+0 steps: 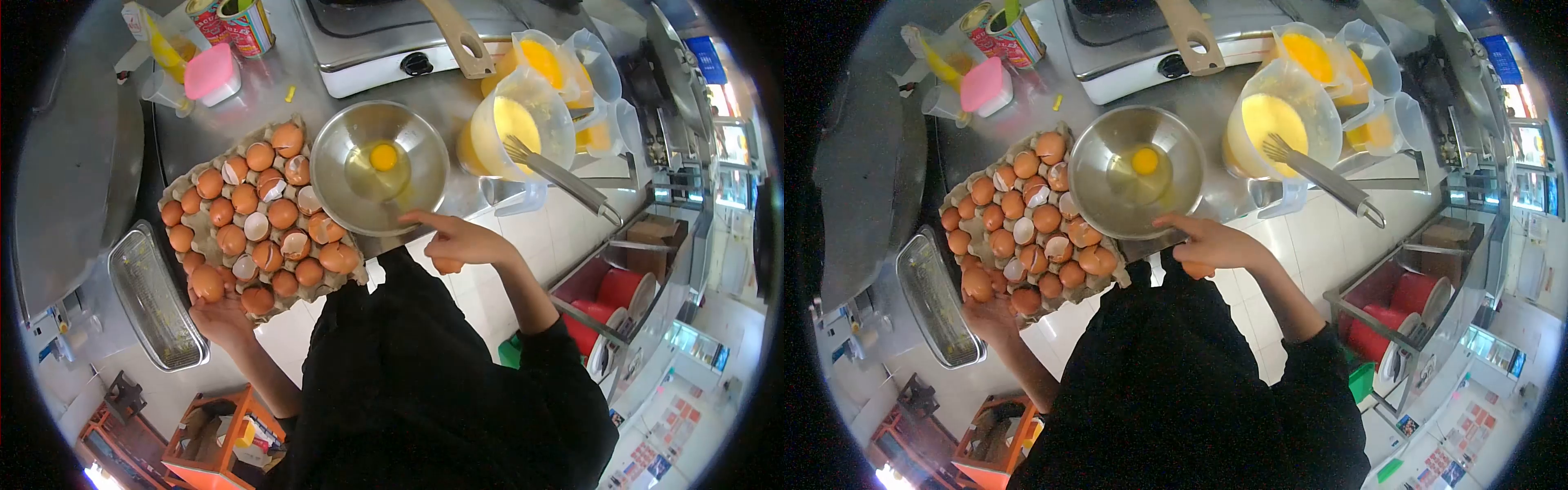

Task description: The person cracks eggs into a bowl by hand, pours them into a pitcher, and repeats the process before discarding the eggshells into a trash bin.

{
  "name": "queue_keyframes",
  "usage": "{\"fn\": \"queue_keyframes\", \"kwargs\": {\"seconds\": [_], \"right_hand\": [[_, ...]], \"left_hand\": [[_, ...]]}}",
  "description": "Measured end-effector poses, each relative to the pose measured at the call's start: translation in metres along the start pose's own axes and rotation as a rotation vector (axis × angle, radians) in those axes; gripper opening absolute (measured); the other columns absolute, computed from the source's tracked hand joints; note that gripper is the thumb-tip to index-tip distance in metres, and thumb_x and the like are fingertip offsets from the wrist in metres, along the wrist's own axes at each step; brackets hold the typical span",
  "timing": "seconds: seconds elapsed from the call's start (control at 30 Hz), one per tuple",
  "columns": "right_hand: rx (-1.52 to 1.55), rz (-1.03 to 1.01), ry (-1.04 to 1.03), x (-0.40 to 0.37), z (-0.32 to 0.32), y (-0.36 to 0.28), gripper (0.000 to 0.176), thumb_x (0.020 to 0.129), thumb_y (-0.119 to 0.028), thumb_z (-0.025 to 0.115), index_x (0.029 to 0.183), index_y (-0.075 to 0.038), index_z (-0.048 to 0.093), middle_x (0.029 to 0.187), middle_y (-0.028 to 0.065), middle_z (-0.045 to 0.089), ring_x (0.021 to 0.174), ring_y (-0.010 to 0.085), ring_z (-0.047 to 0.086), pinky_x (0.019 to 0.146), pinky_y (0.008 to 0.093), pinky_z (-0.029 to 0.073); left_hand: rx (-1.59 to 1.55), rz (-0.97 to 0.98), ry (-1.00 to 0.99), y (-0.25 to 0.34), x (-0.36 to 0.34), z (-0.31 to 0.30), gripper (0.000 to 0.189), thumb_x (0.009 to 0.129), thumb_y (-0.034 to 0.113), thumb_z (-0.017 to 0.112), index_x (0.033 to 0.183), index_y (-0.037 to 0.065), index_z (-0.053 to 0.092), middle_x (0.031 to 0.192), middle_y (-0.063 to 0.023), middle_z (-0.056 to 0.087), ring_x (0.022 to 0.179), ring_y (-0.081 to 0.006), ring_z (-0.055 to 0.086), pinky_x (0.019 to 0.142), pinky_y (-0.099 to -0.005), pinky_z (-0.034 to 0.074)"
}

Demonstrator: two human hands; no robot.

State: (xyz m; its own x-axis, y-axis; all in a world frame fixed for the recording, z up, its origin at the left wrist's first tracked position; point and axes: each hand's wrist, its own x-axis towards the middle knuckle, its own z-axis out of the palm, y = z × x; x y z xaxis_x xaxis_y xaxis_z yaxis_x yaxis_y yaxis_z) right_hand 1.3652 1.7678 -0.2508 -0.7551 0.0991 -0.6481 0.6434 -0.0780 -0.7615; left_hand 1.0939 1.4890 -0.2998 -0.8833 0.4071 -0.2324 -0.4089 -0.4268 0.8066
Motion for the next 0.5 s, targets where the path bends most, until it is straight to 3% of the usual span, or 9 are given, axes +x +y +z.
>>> {"fn": "queue_keyframes", "kwargs": {"seconds": [0.07,0.13,0.23,0.33,0.43,0.5], "right_hand": [[-0.167,-0.007,0.042,0.007,0.004,0.001,0.058,0.074,-0.021,0.049,0.129,-0.007,0.038,0.083,0.0139,0.058,0.072,0.0214,0.057,0.066,0.0306,0.045],[-0.322,-0.093,0.078,0.018,0.008,0.009,0.060,0.074,-0.014,0.047,0.132,-0.009,0.033,0.066,0.0094,0.057,0.055,0.0161,0.055,0.054,0.0276,0.045],[-0.387,-0.124,0.081,0.029,0.009,0.020,0.060,0.074,-0.014,0.048,0.131,-0.009,0.034,0.073,0.0105,0.060,0.056,0.0174,0.053,0.057,0.0294,0.045],[-0.184,0.048,-0.073,0.015,0.002,-0.024,0.059,0.075,-0.014,0.048,0.131,-0.009,0.034,0.089,0.0127,0.061,0.063,0.0179,0.054,0.062,0.0287,0.045],[-0.058,-0.217,-0.035,0.028,0.006,0.011,0.057,0.076,-0.013,0.047,0.131,-0.008,0.034,0.101,0.0137,0.058,0.070,0.0150,0.053,0.065,0.0274,0.044],[0.031,-0.038,-0.049,0.021,0.007,-0.005,0.058,0.076,-0.012,0.047,0.132,-0.007,0.033,0.111,0.0143,0.053,0.081,0.0153,0.053,0.072,0.0269,0.044]], "left_hand": [[0.005,-0.002,-0.062,0.003,0.004,0.005,0.044,0.082,0.019,0.036,0.121,-0.001,0.039,0.119,-0.0152,0.047,0.102,-0.0271,0.050,0.083,-0.0356,0.043],[0.043,0.016,0.031,0.004,0.005,0.018,0.045,0.082,0.019,0.037,0.122,-0.001,0.039,0.119,-0.0154,0.046,0.102,-0.0268,0.050,0.082,-0.0354,0.044],[0.026,0.011,0.039,0.006,0.007,0.025,0.046,0.081,0.019,0.037,0.122,-0.001,0.039,0.120,-0.0153,0.046,0.102,-0.0266,0.049,0.080,-0.0350,0.044],[-0.024,-0.003,0.018,0.005,0.009,0.022,0.046,0.080,0.018,0.038,0.122,-0.001,0.039,0.120,-0.0152,0.046,0.102,-0.0265,0.049,0.079,-0.0346,0.044],[-0.040,-0.004,0.058,0.004,0.008,0.023,0.045,0.080,0.018,0.038,0.121,-0.001,0.040,0.120,-0.0151,0.046,0.102,-0.0268,0.049,0.078,-0.0344,0.044],[-0.058,0.011,0.073,0.002,0.006,0.027,0.042,0.080,0.017,0.037,0.118,0.000,0.041,0.119,-0.0148,0.046,0.101,-0.0278,0.050,0.077,-0.0343,0.044]]}}
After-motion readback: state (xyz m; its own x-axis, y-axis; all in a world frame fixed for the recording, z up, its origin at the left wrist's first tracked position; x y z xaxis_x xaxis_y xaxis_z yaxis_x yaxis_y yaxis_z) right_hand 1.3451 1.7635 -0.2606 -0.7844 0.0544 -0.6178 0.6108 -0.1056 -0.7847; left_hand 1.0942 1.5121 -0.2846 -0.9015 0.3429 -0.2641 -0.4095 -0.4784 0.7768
